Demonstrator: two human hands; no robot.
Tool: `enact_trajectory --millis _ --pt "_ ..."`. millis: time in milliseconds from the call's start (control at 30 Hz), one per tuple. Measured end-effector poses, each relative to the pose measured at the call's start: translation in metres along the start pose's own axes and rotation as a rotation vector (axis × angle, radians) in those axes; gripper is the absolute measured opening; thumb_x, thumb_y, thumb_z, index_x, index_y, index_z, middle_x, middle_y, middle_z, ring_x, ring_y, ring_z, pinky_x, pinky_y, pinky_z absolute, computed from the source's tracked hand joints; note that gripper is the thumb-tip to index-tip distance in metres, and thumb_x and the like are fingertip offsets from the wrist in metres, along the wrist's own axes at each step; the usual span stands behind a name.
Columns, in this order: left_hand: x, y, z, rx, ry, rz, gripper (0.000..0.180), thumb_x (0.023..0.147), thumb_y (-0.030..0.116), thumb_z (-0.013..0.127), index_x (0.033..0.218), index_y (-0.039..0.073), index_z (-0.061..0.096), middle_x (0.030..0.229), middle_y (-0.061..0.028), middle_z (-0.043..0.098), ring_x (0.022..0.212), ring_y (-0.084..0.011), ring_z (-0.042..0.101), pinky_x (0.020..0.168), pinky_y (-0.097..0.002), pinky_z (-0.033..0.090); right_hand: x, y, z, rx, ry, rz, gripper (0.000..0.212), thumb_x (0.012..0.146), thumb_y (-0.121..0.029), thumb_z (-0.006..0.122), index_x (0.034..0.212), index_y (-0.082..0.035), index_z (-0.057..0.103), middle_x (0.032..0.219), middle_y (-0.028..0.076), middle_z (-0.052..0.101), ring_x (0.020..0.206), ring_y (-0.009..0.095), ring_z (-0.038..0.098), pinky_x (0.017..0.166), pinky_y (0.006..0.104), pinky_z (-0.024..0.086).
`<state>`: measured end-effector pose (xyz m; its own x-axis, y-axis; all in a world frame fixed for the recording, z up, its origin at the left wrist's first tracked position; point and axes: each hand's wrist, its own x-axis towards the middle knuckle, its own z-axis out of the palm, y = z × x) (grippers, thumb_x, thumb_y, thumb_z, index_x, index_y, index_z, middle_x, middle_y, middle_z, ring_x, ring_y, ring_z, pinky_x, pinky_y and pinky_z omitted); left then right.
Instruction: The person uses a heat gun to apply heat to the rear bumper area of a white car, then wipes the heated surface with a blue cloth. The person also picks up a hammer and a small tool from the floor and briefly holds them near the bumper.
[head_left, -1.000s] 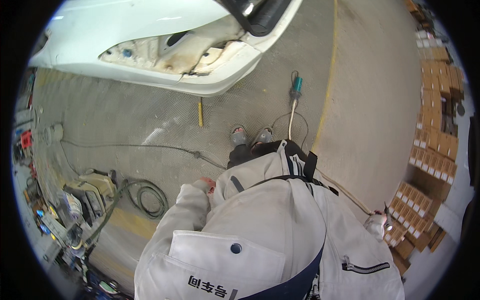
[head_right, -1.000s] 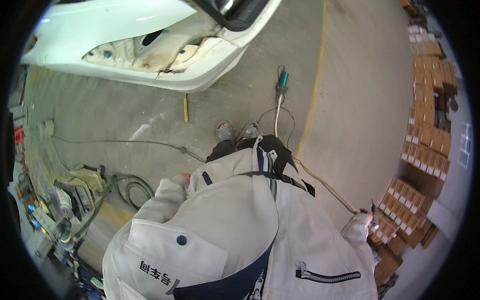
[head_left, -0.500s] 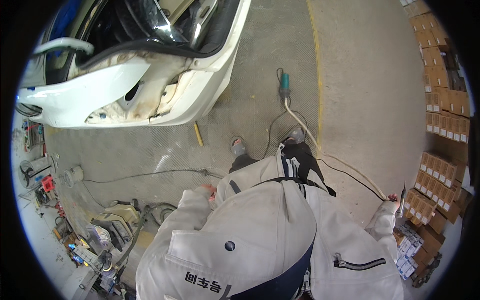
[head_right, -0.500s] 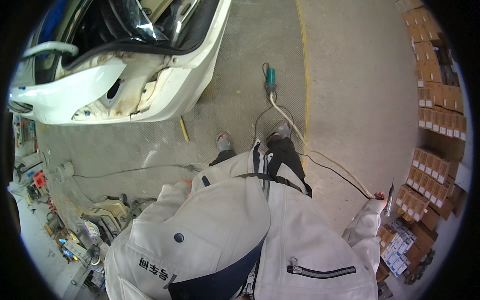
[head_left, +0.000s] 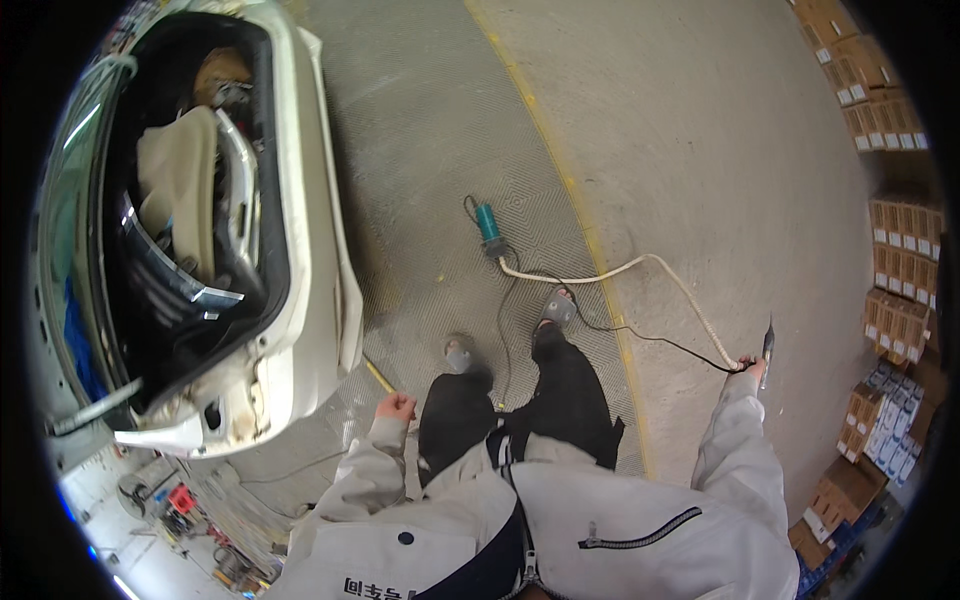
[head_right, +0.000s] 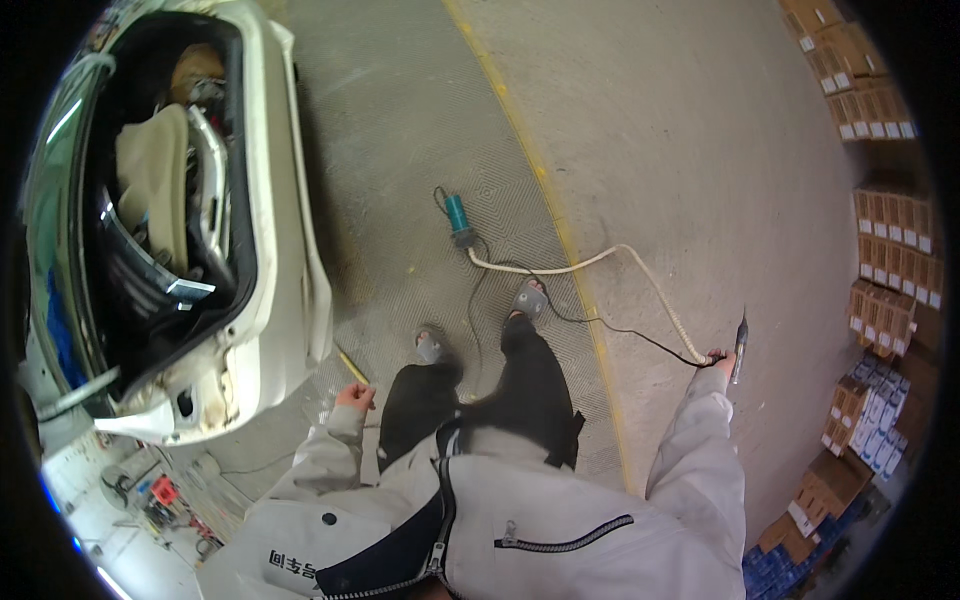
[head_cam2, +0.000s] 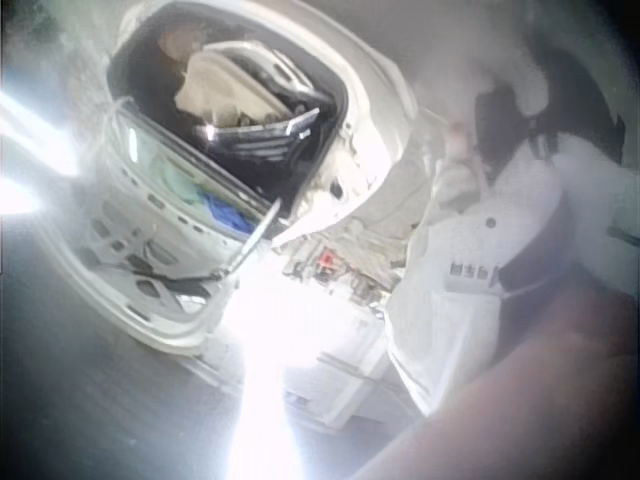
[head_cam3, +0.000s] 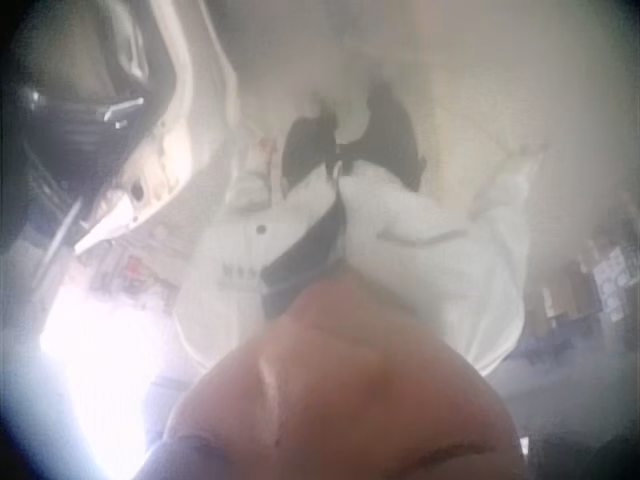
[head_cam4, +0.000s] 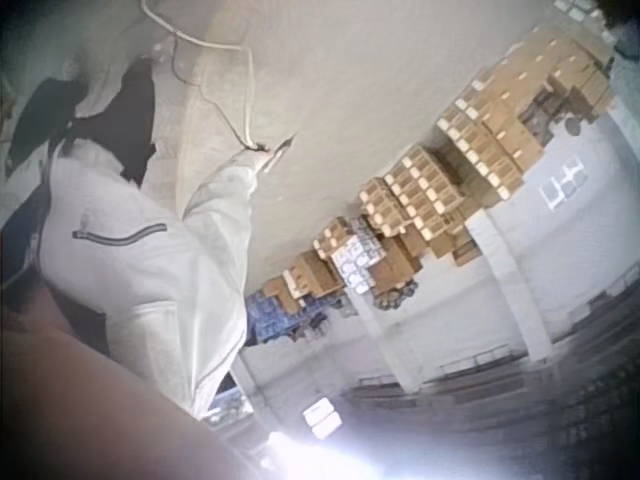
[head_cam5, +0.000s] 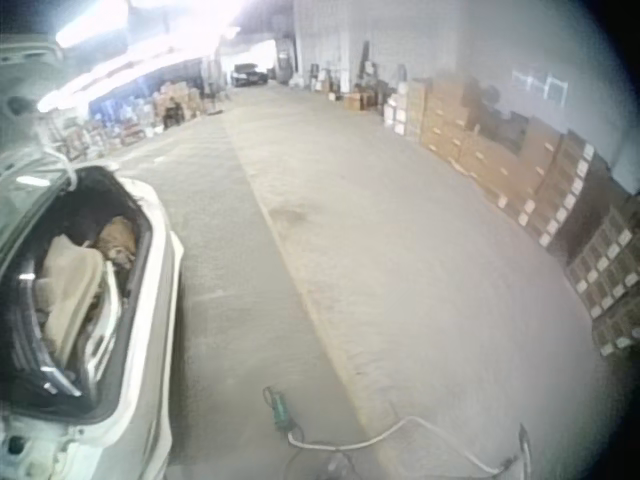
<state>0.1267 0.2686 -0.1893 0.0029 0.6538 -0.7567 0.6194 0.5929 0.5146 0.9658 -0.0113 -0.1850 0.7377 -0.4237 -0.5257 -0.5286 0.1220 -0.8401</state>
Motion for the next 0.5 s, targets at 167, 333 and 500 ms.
enact_trajectory --millis 167,333,500 --pt "0.173 0.064 0.074 0.097 -0.134 0.098 0.022 0.098 0.021 0.075 0.098 -0.001 0.07 0.078 -0.0055 0.072 0.068 -0.0135 0.067 0.065 -0.0307 0.055 0.046 0.066 0.059 -0.058 -0.153 -0.018 0.012 0.097 -0.021 0.056 0.093 -0.011 0.051 0.068 0.005 0.055 0.06 0.02 0.053 0.055 0.0364 0.044" --pt "0.392 0.098 0.189 0.12 -0.146 -0.029 0.05 0.095 0.039 0.077 0.12 -0.003 0.073 0.101 -0.0118 0.077 0.087 -0.0213 0.071 0.076 -0.0357 0.057 0.096 0.135 0.138 0.016 -0.213 -0.158 0.01 0.1 -0.021 0.06 0.096 -0.014 0.055 0.076 0.001 0.059 0.066 0.016 0.058 0.057 0.0328 0.047" --pt "0.569 0.121 0.308 0.305 0.189 0.02 0.084 0.086 0.058 0.08 0.135 -0.008 0.064 0.13 -0.0249 0.071 0.12 -0.0397 0.068 0.102 -0.0458 0.054 0.153 0.192 0.196 0.118 -0.252 -0.154 0.02 0.104 -0.024 0.061 0.09 -0.011 0.055 0.075 0.001 0.059 0.067 0.016 0.057 0.059 0.0343 0.049"
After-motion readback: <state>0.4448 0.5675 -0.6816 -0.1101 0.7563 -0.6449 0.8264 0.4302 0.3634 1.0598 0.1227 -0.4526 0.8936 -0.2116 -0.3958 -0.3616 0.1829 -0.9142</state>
